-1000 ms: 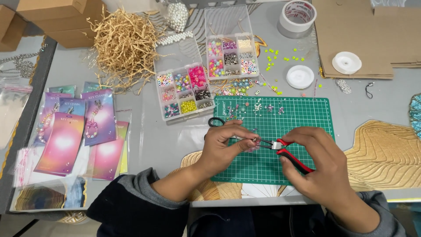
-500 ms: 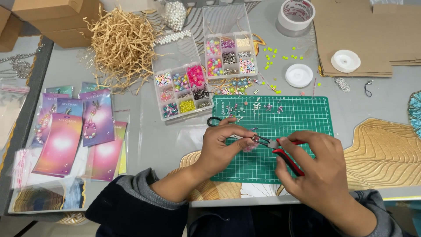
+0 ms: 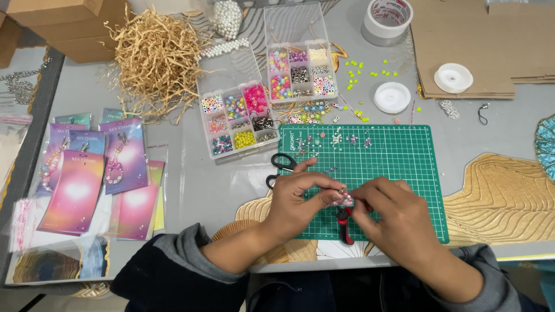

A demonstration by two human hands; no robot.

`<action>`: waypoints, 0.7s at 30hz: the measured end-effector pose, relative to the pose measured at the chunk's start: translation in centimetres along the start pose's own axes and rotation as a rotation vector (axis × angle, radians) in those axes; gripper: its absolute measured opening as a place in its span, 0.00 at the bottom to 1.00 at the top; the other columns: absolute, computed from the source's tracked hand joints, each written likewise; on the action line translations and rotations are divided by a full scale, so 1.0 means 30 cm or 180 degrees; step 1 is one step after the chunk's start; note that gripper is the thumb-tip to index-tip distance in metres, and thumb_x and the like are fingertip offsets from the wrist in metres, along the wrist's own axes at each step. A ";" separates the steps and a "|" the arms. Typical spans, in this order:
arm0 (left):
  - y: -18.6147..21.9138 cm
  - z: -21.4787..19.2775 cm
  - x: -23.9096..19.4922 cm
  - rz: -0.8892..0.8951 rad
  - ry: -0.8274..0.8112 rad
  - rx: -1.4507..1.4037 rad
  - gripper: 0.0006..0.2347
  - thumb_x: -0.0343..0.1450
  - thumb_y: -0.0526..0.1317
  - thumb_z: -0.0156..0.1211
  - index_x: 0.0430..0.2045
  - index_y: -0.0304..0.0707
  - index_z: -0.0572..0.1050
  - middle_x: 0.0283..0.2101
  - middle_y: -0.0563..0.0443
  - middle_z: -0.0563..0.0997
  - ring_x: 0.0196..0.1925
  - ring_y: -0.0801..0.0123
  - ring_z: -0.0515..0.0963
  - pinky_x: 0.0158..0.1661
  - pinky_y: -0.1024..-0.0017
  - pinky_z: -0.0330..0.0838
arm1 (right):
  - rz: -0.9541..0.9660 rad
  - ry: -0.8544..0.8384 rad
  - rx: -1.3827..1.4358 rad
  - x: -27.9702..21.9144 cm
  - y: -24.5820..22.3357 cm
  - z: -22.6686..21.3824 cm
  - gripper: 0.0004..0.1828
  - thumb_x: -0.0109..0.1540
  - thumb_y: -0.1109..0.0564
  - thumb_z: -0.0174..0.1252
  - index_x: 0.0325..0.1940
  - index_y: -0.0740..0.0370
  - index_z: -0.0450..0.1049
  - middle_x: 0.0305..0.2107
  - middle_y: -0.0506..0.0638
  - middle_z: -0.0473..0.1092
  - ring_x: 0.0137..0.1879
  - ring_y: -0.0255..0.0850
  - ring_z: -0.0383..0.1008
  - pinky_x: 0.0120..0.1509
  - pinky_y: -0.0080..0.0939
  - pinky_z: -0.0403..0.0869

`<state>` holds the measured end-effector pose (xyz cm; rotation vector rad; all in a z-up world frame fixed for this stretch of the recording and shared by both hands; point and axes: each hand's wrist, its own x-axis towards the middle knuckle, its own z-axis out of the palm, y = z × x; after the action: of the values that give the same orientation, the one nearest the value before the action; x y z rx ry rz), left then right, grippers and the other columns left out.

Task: The person uses pliers and scissors to attach a metal clasp to a beaded keychain on a green cutting mat. They then attach the finished keychain to a cardboard backing card and place it into a clear plastic sleeve.

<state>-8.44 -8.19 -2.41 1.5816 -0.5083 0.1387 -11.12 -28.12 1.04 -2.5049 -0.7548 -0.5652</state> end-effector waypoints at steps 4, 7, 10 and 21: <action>-0.098 0.041 0.009 -0.0211 0.0166 -0.0412 0.05 0.70 0.37 0.69 0.37 0.38 0.83 0.30 0.49 0.87 0.40 0.61 0.87 0.65 0.49 0.65 | 0.0599 -0.0070 0.0120 -0.004 0.077 0.127 0.02 0.58 0.61 0.65 0.34 0.57 0.82 0.25 0.47 0.76 0.31 0.44 0.80 0.41 0.42 0.75; -0.126 0.051 -0.001 -0.0487 0.0420 -0.0306 0.06 0.73 0.36 0.66 0.41 0.39 0.83 0.33 0.49 0.87 0.41 0.61 0.86 0.59 0.54 0.72 | 0.0823 -0.0235 -0.0045 -0.032 0.096 0.143 0.03 0.60 0.61 0.63 0.37 0.57 0.82 0.27 0.48 0.76 0.33 0.45 0.80 0.43 0.42 0.75; -0.113 0.049 0.012 -0.0562 0.0534 -0.0358 0.06 0.74 0.35 0.63 0.42 0.34 0.82 0.34 0.43 0.86 0.41 0.59 0.85 0.55 0.55 0.74 | 0.0887 -0.0239 0.0015 -0.029 0.071 0.095 0.11 0.67 0.58 0.52 0.47 0.58 0.80 0.34 0.50 0.77 0.42 0.50 0.80 0.51 0.47 0.74; -0.065 0.043 0.018 -0.0671 0.0370 -0.0149 0.10 0.74 0.44 0.59 0.41 0.38 0.79 0.41 0.50 0.85 0.42 0.68 0.85 0.45 0.72 0.80 | 0.0751 -0.1338 0.0330 -0.168 0.048 0.117 0.38 0.53 0.36 0.70 0.56 0.61 0.67 0.45 0.53 0.70 0.51 0.48 0.70 0.55 0.50 0.71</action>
<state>-7.46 -9.57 -4.12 1.5609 -0.2506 0.0575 -13.25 -29.36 -4.76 -2.5934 -0.5984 0.0854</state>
